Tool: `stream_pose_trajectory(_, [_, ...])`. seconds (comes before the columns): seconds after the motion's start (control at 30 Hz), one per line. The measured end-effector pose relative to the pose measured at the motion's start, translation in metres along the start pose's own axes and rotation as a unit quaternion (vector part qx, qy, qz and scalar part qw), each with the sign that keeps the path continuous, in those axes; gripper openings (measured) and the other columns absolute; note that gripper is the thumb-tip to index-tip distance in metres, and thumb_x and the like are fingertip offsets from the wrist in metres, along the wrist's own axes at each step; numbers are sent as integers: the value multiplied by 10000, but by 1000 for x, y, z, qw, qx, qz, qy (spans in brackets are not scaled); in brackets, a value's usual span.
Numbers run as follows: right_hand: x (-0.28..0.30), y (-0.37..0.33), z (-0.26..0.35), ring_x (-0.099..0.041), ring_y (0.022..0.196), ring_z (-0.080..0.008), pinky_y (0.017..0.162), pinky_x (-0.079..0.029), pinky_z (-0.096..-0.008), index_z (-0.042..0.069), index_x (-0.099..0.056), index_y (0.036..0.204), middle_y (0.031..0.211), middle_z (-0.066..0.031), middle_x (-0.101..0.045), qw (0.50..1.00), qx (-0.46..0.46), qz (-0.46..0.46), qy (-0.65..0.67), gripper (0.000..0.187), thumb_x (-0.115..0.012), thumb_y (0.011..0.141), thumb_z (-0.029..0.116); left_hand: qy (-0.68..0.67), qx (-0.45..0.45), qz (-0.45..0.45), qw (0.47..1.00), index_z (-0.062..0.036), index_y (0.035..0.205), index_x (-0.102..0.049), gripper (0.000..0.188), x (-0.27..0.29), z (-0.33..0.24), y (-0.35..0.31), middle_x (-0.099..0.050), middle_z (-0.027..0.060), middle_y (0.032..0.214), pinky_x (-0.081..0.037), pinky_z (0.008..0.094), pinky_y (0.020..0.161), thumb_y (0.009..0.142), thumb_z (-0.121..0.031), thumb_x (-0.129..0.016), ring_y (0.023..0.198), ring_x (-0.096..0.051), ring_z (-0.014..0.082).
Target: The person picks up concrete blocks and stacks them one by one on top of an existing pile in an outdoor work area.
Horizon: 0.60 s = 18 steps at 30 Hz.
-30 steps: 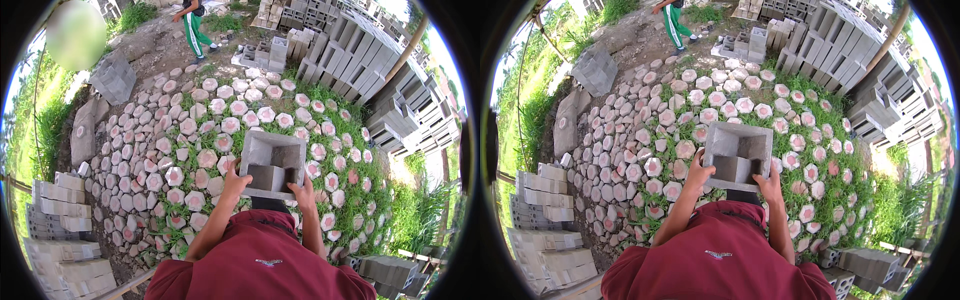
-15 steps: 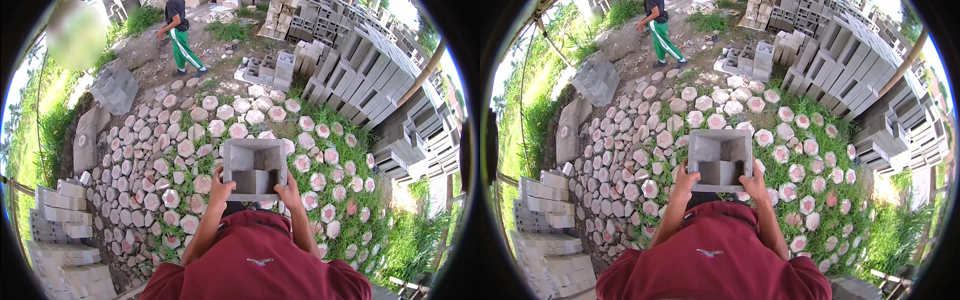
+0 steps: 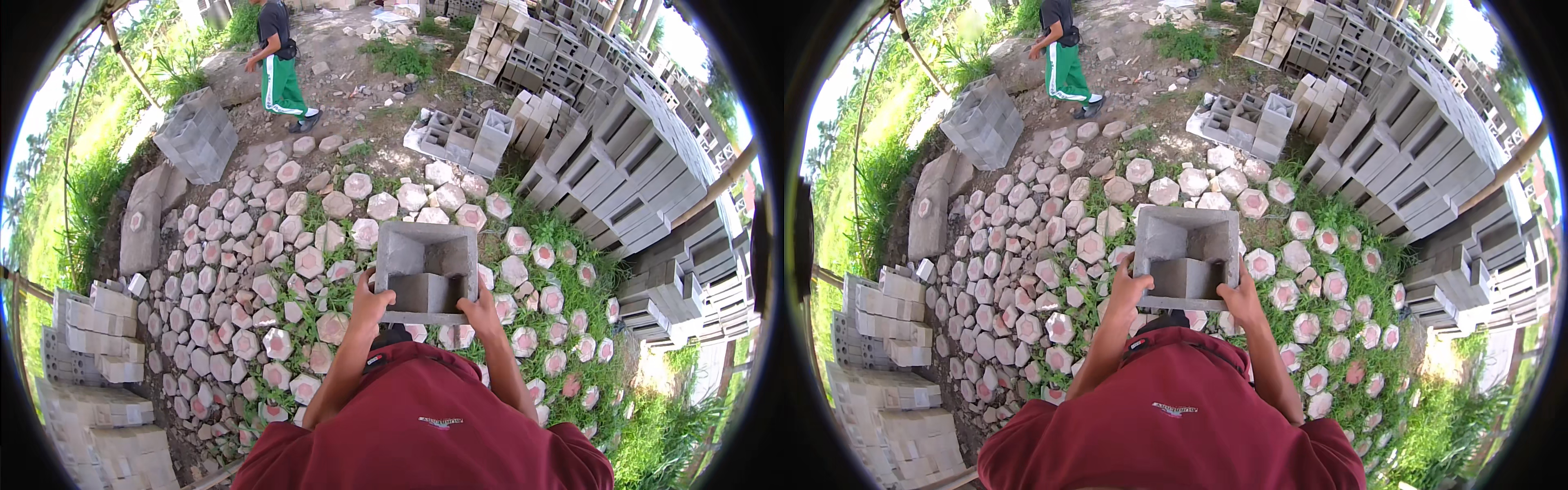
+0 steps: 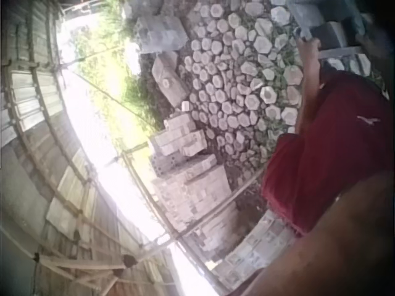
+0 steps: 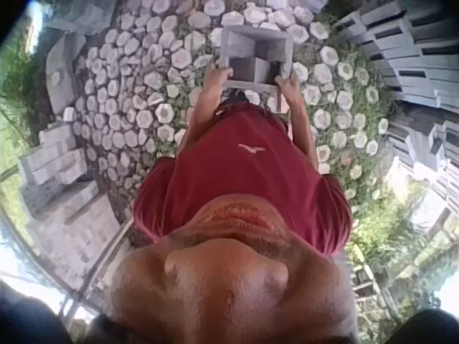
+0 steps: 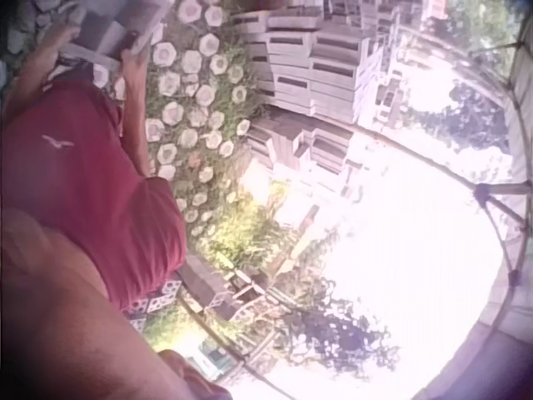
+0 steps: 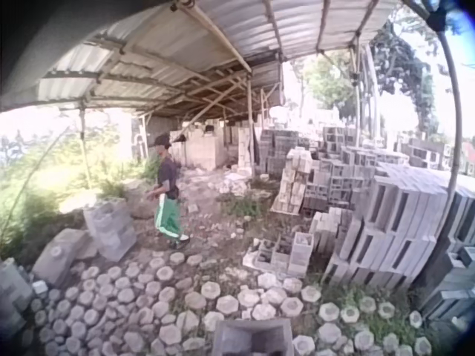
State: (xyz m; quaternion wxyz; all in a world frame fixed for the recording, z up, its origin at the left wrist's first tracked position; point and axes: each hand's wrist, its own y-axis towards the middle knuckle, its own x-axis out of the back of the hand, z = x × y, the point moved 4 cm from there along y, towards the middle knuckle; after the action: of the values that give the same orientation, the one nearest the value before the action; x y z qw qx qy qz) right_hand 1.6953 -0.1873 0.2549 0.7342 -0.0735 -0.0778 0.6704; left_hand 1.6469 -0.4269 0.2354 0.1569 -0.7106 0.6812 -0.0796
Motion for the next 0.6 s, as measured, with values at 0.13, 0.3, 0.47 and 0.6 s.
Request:
stream_pose_trajectory(0.13, [-1, 58, 15, -547, 1033, -178, 910, -427, -265, -28, -260, 1475, 1209, -105, -565, 1000, -4, -28, -5, 808, -537, 717, -17, -1, 4, -11, 1000, 25, 1310, -442, 730, -11, -27, 55, -597, 88, 891, -438, 287, 600, 602, 23, -615, 710, -544, 151])
stream_pose_trajectory(0.3, [3, 120, 26, -548, 1034, -183, 907, -426, -264, -28, -266, 1472, 1206, -112, -567, 999, -15, -39, -10, 815, -539, 705, -12, 8, 17, 16, 1000, 47, 1362, -403, 790, -23, -43, 127, -605, 119, 1001, -454, 287, 661, 602, 21, -617, 822, -564, 165])
stream_pose_trajectory(0.47, [11, 193, 42, -553, 877, -152, 778, -456, -250, -25, -298, 1460, 1140, -104, -592, 997, -34, -61, -40, 813, -551, 689, 5, 11, 34, 27, 999, 32, 1336, -438, 756, -41, -57, 197, -604, 107, 990, -452, 287, 673, 602, 11, -617, 824, -561, 176])
stream_pose_trajectory(0.6, [24, 265, 45, -527, 741, -126, 657, -443, -253, -18, -446, 1357, 914, -55, -601, 996, 15, -85, -6, 679, -560, 688, 13, 3, 18, 41, 999, 40, 1298, -463, 722, -66, -85, 257, -597, 101, 974, -454, 294, 670, 597, -14, -631, 824, -560, 176])
